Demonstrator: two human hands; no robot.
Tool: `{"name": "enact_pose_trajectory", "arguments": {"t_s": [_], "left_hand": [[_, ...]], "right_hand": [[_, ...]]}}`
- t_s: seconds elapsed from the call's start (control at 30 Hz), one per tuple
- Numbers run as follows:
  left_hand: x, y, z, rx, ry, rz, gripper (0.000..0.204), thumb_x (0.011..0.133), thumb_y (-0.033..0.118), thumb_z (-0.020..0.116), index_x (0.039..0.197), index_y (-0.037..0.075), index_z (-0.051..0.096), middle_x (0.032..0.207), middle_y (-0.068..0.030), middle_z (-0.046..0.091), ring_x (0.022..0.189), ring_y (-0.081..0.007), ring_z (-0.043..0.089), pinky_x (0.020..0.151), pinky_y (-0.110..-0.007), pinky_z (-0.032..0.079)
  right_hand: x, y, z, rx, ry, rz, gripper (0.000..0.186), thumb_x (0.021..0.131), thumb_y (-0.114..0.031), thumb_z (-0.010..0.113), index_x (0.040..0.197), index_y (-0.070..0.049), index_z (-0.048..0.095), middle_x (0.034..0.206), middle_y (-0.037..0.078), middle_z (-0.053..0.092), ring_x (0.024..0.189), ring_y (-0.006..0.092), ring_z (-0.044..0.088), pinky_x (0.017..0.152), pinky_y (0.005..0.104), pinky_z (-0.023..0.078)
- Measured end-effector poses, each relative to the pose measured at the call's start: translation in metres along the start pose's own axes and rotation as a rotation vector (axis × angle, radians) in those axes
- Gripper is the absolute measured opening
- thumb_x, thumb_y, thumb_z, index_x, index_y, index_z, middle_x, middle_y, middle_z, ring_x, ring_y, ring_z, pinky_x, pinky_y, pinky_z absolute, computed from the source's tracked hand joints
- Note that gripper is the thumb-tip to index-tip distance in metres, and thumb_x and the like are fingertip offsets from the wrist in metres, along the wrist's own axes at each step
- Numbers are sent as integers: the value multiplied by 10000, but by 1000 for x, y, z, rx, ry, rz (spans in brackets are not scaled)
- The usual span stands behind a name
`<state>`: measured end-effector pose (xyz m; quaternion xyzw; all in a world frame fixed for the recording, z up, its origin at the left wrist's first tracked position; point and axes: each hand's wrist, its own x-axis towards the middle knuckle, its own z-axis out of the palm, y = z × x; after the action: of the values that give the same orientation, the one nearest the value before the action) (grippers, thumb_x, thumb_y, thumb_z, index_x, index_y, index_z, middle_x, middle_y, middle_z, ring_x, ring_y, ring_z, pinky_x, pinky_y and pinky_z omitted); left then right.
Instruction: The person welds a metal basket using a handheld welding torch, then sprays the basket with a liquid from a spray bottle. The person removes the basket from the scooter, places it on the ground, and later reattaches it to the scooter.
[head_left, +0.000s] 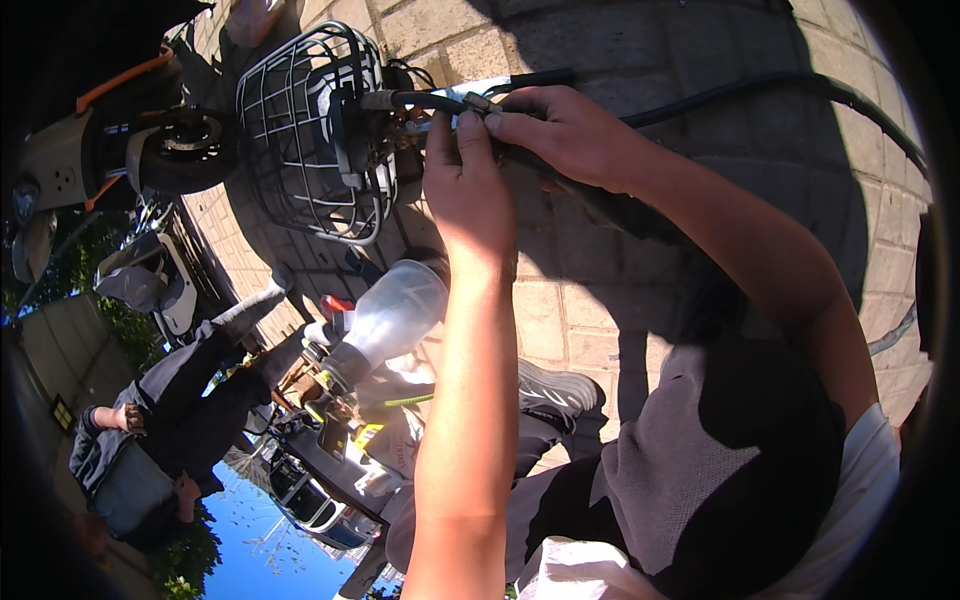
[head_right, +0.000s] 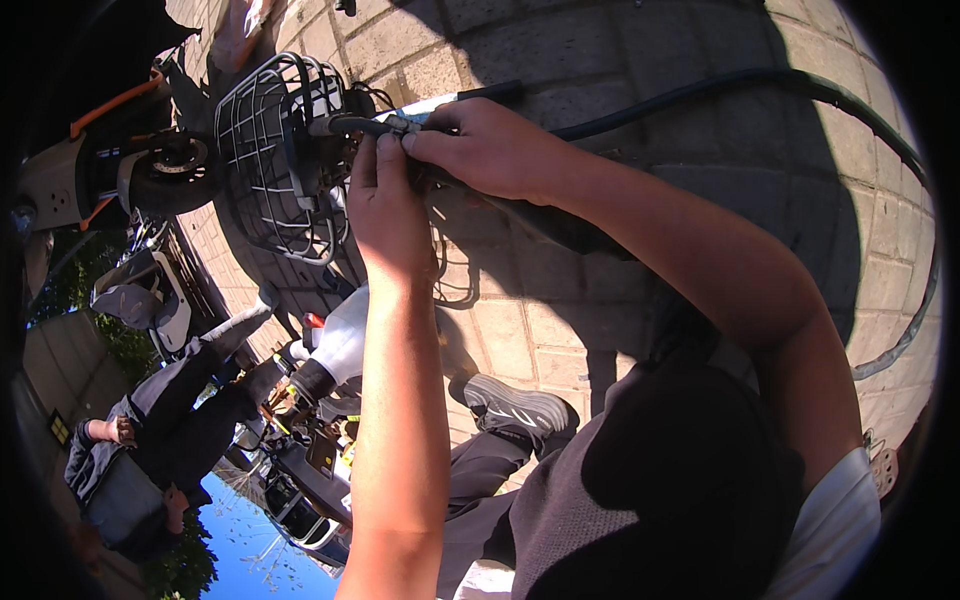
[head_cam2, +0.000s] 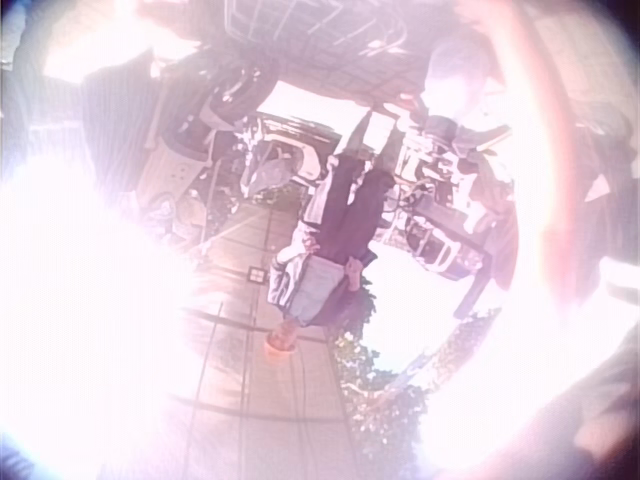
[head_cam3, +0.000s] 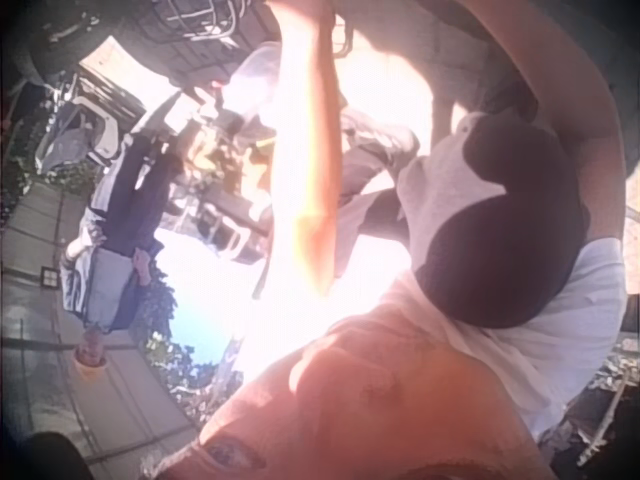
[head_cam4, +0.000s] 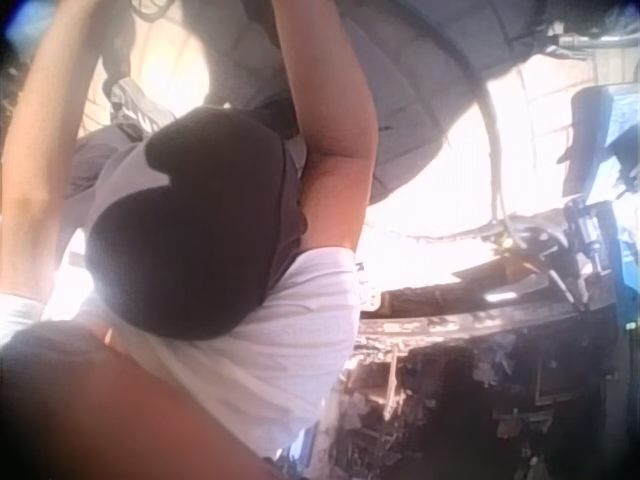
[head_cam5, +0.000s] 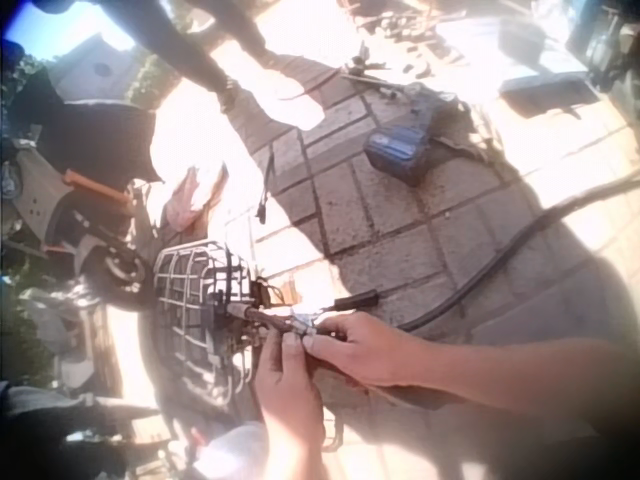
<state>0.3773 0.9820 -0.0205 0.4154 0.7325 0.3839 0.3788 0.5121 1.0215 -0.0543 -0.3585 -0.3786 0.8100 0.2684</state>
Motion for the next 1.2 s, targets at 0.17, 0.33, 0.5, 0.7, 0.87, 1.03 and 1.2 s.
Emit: {"name": "enact_pose_trajectory", "arguments": {"t_s": [0.17, 0.33, 0.5, 0.7, 0.87, 1.03, 1.2], "left_hand": [[-1, 2, 0, 9, 11, 16, 512, 996, 326, 525, 1296, -88, 519, 1103, -185, 663, 1004, -194, 619, 877, -292, 479], [0, 4, 3, -50, 10, 10, 338, 1010, 246, 513, 1198, -29, 567, 997, -79, 634, 880, -119, 593, 759, -238, 478], [0, 11, 2, -15, -20, -14, 437, 1000, 302, 519, 1228, -68, 569, 1018, -138, 672, 913, -165, 607, 823, -283, 479], [-1, 18, 8, -69, 10, -39, 390, 1008, 273, 506, 1190, -63, 584, 987, -100, 662, 887, -136, 593, 792, -261, 474], [0, 15, 9, -171, 56, -99, 405, 1010, 267, 509, 1245, -59, 560, 1050, -98, 650, 928, -133, 591, 806, -254, 478], [1, 10, 9, -242, 68, -133, 461, 992, 295, 534, 1361, 30, 455, 1036, -78, 631, 904, -158, 627, 725, -302, 527], [-5, 9, 8, -300, -9, -201, 483, 1011, 280, 511, 1372, -37, 458, 1128, -89, 621, 978, -136, 583, 823, -251, 488]], "right_hand": [[0, 1, -1, -1, -6, -18, 357, 971, -335, 565, 1069, 4, 622, 787, 19, 586, 628, 91, 547, 492, 258, 459], [1, 0, 0, 16, 3, -12, 366, 963, -340, 569, 1057, 8, 632, 782, 28, 594, 621, 99, 548, 482, 262, 456], [3, -2, -3, 51, 1, -14, 376, 954, -342, 569, 1054, 11, 654, 794, 50, 629, 622, 114, 566, 476, 273, 459], [8, 0, -2, 53, 3, -17, 373, 956, -337, 561, 1094, -4, 658, 848, 49, 655, 657, 111, 576, 498, 271, 465], [8, -3, -5, 61, -41, -26, 357, 956, -323, 561, 1088, -7, 659, 826, 53, 654, 642, 107, 570, 489, 269, 455], [8, -2, -5, 35, -68, 12, 348, 955, -316, 567, 1079, -6, 662, 806, 56, 650, 627, 108, 566, 481, 275, 452], [2, 6, 3, 58, 67, -125, 342, 965, -311, 560, 1045, 7, 659, 751, 49, 617, 575, 121, 550, 455, 280, 440]]}}
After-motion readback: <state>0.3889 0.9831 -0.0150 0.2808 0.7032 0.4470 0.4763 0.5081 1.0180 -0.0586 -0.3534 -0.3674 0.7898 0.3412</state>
